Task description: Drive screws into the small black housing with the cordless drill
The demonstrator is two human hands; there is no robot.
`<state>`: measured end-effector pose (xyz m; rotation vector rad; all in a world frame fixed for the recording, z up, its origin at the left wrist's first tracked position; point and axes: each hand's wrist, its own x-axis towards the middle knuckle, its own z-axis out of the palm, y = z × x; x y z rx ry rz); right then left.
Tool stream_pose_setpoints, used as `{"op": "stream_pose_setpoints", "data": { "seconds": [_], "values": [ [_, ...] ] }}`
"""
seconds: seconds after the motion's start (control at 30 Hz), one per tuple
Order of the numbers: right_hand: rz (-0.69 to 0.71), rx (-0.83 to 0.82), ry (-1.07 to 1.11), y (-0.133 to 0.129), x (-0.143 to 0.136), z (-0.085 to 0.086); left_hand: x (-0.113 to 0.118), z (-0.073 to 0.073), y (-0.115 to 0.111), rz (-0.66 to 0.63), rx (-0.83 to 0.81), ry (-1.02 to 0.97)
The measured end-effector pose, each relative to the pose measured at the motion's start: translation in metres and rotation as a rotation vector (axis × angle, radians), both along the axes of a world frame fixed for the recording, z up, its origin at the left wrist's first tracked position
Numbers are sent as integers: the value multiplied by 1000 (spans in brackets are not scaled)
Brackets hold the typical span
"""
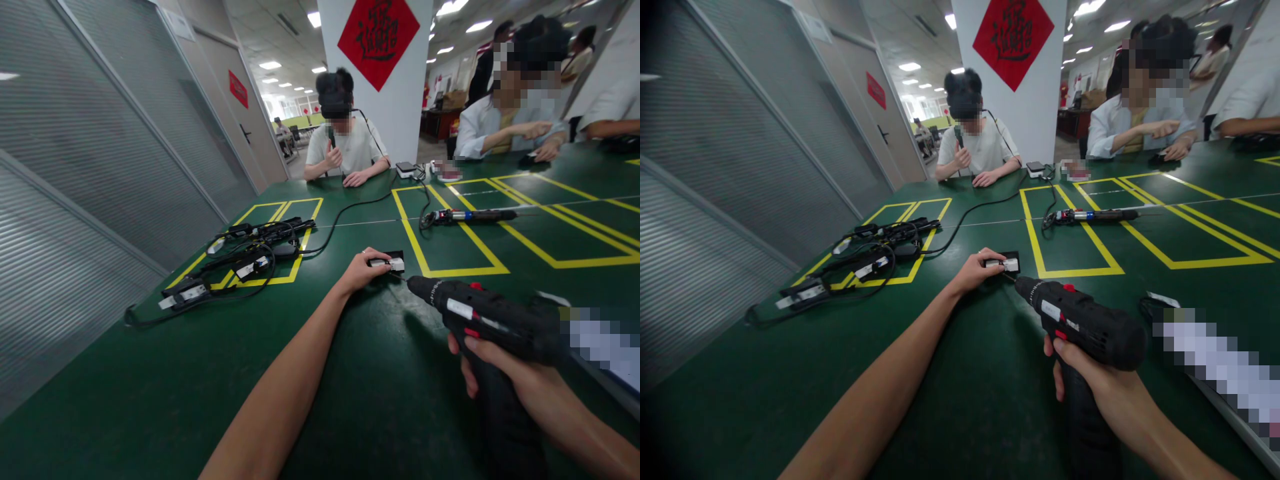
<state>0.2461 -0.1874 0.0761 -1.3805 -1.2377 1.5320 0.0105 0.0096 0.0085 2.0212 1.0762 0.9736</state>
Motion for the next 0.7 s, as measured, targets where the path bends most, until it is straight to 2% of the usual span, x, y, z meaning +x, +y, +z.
{"op": "stream_pose_setpoints", "data": {
  "seconds": [0.7],
  "values": [
    [20,19,-14,0,1,-3,-1,0,1,-21,12,-10]
  ]
}}
